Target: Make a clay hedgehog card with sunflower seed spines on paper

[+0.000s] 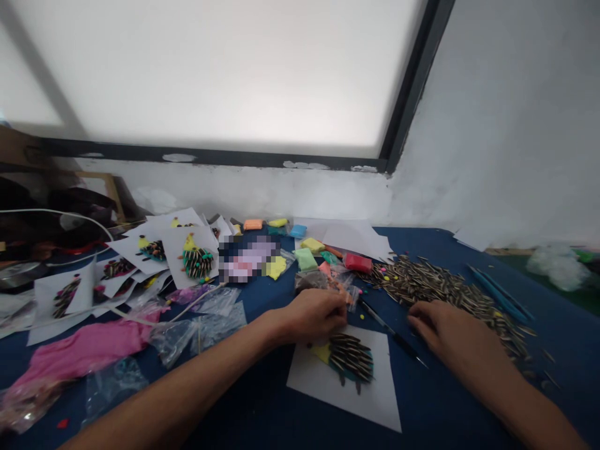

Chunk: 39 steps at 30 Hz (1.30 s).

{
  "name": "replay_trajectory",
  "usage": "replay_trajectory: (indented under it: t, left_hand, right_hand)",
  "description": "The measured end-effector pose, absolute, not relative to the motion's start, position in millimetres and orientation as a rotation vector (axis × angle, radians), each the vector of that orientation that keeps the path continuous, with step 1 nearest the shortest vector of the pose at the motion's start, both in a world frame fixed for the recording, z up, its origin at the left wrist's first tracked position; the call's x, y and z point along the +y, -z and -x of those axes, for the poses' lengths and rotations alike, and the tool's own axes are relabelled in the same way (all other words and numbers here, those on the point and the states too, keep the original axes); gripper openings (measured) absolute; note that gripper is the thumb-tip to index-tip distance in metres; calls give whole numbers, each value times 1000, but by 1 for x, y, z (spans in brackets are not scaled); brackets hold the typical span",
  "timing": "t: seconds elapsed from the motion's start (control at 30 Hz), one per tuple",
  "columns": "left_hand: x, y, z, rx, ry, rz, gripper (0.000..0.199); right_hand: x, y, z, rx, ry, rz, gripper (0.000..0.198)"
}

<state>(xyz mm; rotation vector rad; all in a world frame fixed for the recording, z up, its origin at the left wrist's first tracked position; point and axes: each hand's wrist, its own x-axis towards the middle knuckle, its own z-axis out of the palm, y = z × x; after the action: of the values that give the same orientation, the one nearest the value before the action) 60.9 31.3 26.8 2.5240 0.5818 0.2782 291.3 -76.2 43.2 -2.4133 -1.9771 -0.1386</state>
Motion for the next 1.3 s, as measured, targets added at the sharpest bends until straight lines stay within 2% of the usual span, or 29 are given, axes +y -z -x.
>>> replay_trajectory:
  t: [0.5,0.6,0.73,0.83,1.1,1.3]
  left_hand:
    - [33,-15,-61,549,-456,-2561,5]
    - [35,-9,-61,495,-576,-2524,12]
    - [36,-5,-63,387,-638,-2490,25]
    - [36,-5,-64,314,-624,-2484,30]
    - [35,-9,-64,347,-598,-2403,22]
    - [34,-12,-63,376,-558,-2416,23]
  right_hand:
    - [-73,-41,-291,-1956,137,2388,21]
    - [-78,-48,-282,-2038,-40,2250,20]
    - [-88,-56,-265,-2070,-467,2000,23]
    - [-91,-56,-257,-2096,-600,1927,19]
    - [-91,-53,-247,-2100,-556,1982,17]
    - [-89,-51,-242,-2111,-499,1962,17]
